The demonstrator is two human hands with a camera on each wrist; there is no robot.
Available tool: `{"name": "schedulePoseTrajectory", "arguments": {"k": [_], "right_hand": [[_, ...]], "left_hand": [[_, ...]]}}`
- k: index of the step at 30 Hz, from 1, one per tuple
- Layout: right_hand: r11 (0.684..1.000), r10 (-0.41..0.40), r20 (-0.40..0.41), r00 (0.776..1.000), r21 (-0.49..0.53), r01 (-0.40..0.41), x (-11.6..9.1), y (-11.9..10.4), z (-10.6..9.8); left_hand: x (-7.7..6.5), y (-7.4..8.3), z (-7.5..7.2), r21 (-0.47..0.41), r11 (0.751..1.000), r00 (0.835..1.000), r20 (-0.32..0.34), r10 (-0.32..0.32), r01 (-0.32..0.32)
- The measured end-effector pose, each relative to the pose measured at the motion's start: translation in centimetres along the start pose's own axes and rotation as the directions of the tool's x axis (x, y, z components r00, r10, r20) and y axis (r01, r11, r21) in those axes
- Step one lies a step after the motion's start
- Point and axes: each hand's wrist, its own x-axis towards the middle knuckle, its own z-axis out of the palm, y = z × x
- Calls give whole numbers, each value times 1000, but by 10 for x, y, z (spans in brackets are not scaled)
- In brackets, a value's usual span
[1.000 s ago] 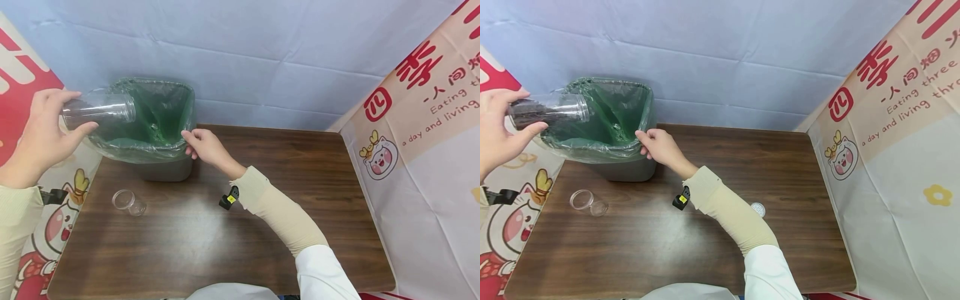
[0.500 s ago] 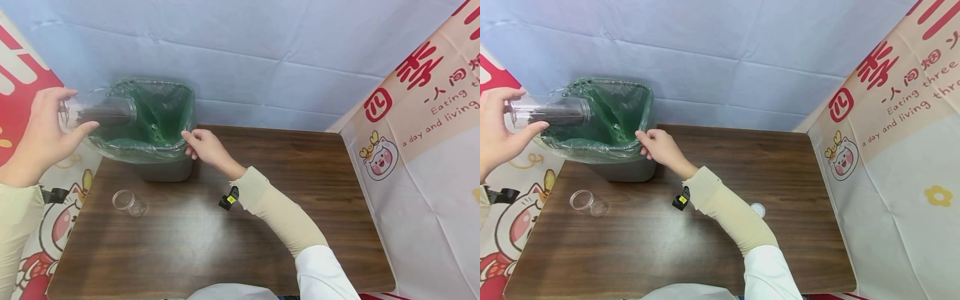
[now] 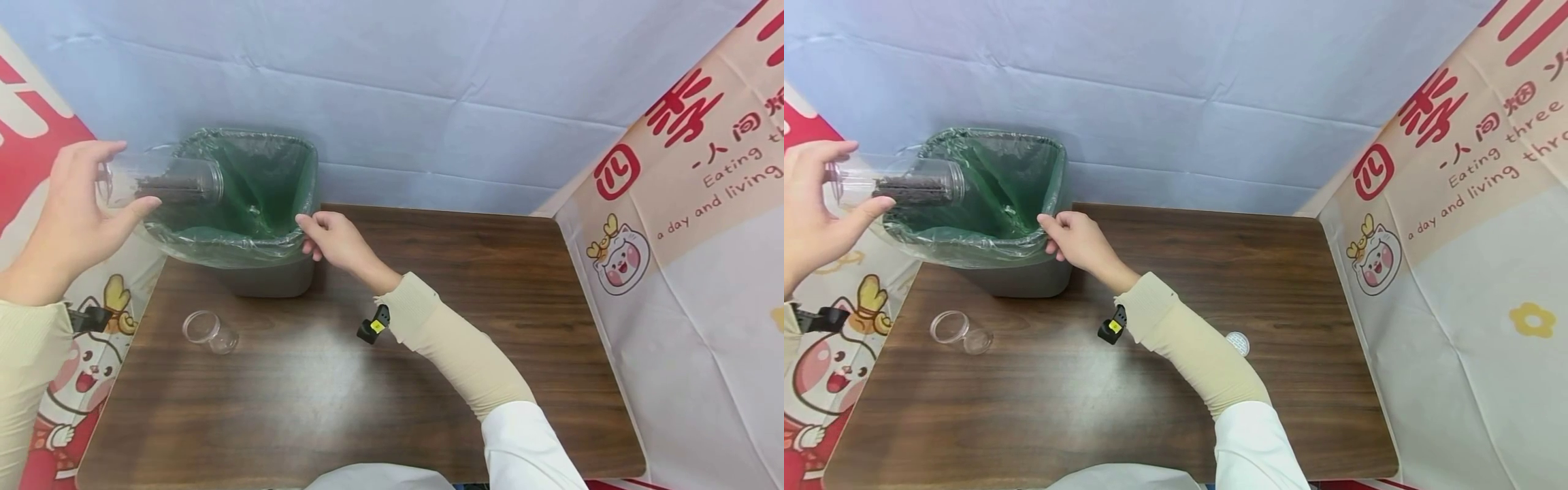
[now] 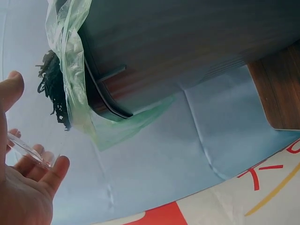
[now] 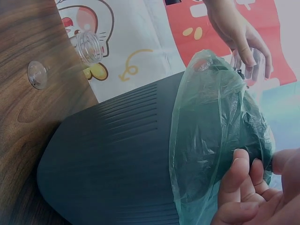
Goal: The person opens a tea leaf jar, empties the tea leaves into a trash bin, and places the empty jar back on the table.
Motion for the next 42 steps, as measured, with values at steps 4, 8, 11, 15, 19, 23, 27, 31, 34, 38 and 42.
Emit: {"name": "schedulePoseTrajectory", "arguments": {"k": [4,8,11,15,19,23,27,31,34,38,42], "right_hand": [[1000,-2,-1,1000,-1,2,0,-1,0],[1000,-6,0,1000,-5,6,0,-1,0],[1000,-9,0,1000,-4,9,-1,-1,-1],[1000,-9,-1,1000,-1,9,-1,-1,-1],[1000,-7,-2,1000,1,7,-1,-1,-1],[1000,-6,-2,1000,4,6,-1,-1,-1],[1000,-10,0,1000,6,10,-1,-1,-1],[1000,-12,4,1000,11,12,-1,-1,-1],[1000,-10,6,1000,13,10,-1,-1,-1],[1000,-9,5,1000,11,9,-1,0,-1],[1000,-10,3,1000,13,10,-1,-1,-1]], "left_hand": [[0,1,0,-5,1000,1000,9,11,-11],[2,1,0,-12,1000,1000,16,14,-14],[3,1,0,-16,1000,1000,19,19,-19],[3,0,1,-15,1000,999,29,12,-11],[4,1,1,-13,1000,999,42,-27,28],[6,2,1,-16,999,997,50,-50,51],[7,4,2,-15,998,997,49,-54,54],[7,4,3,-16,999,998,44,-44,45],[8,4,3,-14,999,998,45,-42,42],[7,5,2,-10,998,997,48,-55,55],[7,6,2,-7,998,996,51,-68,69]]}}
